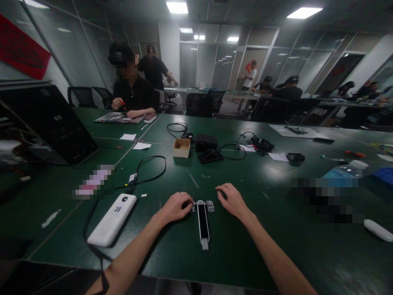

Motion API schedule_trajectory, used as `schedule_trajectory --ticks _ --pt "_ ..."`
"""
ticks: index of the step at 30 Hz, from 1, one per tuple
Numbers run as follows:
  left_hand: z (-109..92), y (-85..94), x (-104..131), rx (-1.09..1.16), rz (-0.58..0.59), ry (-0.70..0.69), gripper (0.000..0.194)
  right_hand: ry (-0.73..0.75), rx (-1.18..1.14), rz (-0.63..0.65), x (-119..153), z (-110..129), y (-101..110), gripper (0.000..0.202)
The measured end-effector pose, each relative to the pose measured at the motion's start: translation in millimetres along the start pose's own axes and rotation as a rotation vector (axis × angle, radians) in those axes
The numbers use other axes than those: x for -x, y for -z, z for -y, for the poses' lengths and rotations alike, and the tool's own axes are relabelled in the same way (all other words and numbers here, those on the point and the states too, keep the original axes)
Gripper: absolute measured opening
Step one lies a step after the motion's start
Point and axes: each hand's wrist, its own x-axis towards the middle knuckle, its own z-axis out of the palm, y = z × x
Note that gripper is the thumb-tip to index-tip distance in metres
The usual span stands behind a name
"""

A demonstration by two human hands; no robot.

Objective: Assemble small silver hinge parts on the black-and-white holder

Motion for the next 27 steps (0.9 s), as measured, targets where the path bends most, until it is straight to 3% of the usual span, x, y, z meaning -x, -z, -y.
schedule_trajectory --ticks 2,5,10,13,16,21,27 --pt "-1.3 0.4 0.4 0.0 -0.01 -0.002 0.011 -0.098 0.104 -0.078 -3.5 -16.3 -1.0 0.03" --pt "-4.0 1.4 1.2 -0.002 -0.023 0.009 0.01 -0.201 0.179 -0.058 -6.0 -41.0 -5.7 0.032" --pt "-8.4 5.2 1.7 0.002 -0.062 0.046 0.011 -0.168 0.139 -0.016 -5.0 -55.8 -10.4 0.025" --pt "-9.7 5.6 1.6 0.026 -0.107 0.031 0.013 -0.066 0.056 -0.081 -4.0 -36.1 -9.7 0.023" --pt "-10.6 2.5 1.5 0.078 -0.15 0.011 0.015 0.144 -0.115 -0.195 -1.5 3.6 -12.0 0.021" --pt "-13.6 -4.0 1.5 0.278 -0.152 -0.019 0.023 0.477 -0.309 -0.278 5.5 63.8 -20.8 0.023" --pt "-21.7 -1.1 -0.1 0.548 -0.137 0.05 0.027 0.497 -0.334 -0.409 8.2 71.9 -19.5 0.025"
